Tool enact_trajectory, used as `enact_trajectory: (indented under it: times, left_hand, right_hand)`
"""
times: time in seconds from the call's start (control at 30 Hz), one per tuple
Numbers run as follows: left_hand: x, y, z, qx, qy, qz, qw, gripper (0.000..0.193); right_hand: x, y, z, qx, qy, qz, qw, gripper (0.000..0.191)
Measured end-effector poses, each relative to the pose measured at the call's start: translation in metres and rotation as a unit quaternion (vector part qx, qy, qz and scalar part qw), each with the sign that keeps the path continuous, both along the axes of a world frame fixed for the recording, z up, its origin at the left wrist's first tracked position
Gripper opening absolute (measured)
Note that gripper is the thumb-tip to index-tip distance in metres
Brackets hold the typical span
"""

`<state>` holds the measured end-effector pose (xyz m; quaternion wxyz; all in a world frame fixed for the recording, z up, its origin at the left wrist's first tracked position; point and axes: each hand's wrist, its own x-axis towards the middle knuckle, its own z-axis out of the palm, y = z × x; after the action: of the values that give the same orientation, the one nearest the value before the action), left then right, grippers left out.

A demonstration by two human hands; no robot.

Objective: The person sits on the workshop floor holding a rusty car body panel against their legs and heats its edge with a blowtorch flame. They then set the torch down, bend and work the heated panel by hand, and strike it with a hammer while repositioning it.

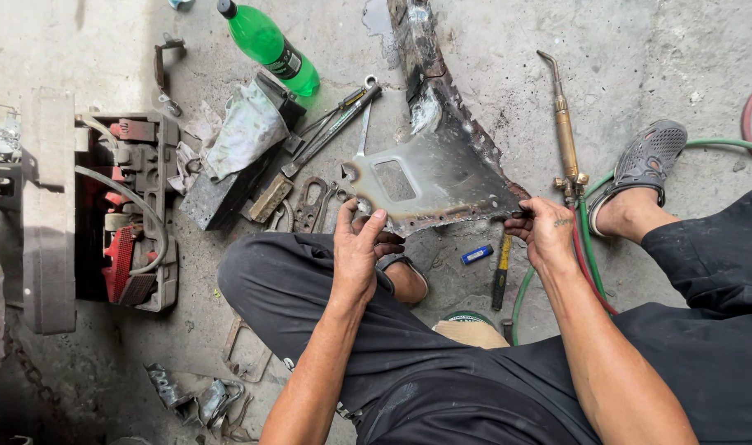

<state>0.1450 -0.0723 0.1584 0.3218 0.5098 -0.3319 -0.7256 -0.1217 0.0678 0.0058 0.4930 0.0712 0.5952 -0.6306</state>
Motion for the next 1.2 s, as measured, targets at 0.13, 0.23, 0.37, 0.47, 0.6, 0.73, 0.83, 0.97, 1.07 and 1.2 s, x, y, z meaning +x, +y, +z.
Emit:
enact_trajectory:
  times: [0.13, 0.23, 0.37, 0.47, 0.6, 0.73, 0.83, 0.97, 1.07, 1.2]
  left_hand:
    - [-0.003, 0.002, 0.002, 0.016, 0.003, 0.005, 1.000, 0.064]
    - [-0.004, 0.002, 0.001, 0.040, 0.035, 0.014, 0.998, 0.062]
    - [-0.007, 0.002, -0.004, 0.071, 0.034, 0.045, 0.996, 0.072]
    - [-0.010, 0.005, -0.006, 0.078, 0.040, 0.051, 0.995, 0.082]
    - [-0.009, 0.006, -0.003, 0.082, 0.042, 0.048, 0.995, 0.089]
    - [-0.005, 0.001, 0.000, 0.071, 0.035, 0.024, 0.997, 0.084]
    - [-0.003, -0.003, 0.002, 0.058, 0.031, 0.015, 0.998, 0.077]
    - [-0.003, -0.005, 0.006, 0.074, 0.020, 0.019, 0.997, 0.072]
    - [-0.002, -0.007, 0.010, 0.074, 0.022, 0.017, 0.997, 0.068]
    - [0.002, -0.010, 0.015, 0.041, 0.032, -0.002, 0.999, 0.061]
  right_hand:
    - [-0.001, 0.003, -0.011, 0.018, -0.013, 0.009, 1.000, 0.008]
    - [-0.003, 0.006, -0.016, 0.026, -0.009, 0.010, 1.000, 0.008]
    - [-0.006, 0.008, -0.019, 0.044, -0.009, 0.010, 0.999, 0.008]
    - [-0.006, 0.010, -0.019, 0.051, -0.008, 0.013, 0.999, 0.008]
    - [-0.005, 0.010, -0.018, 0.058, -0.001, 0.019, 0.998, 0.009]
    - [-0.001, 0.008, -0.015, 0.049, 0.015, 0.021, 0.998, 0.011]
    - [0.003, 0.006, -0.014, 0.044, 0.025, 0.021, 0.999, 0.012]
    - [0.006, 0.002, -0.010, 0.048, 0.032, 0.021, 0.998, 0.012]
    - [0.010, 0.000, -0.008, 0.048, 0.044, 0.021, 0.998, 0.012]
    - [0.019, -0.002, -0.011, 0.036, 0.005, 0.032, 0.999, 0.011]
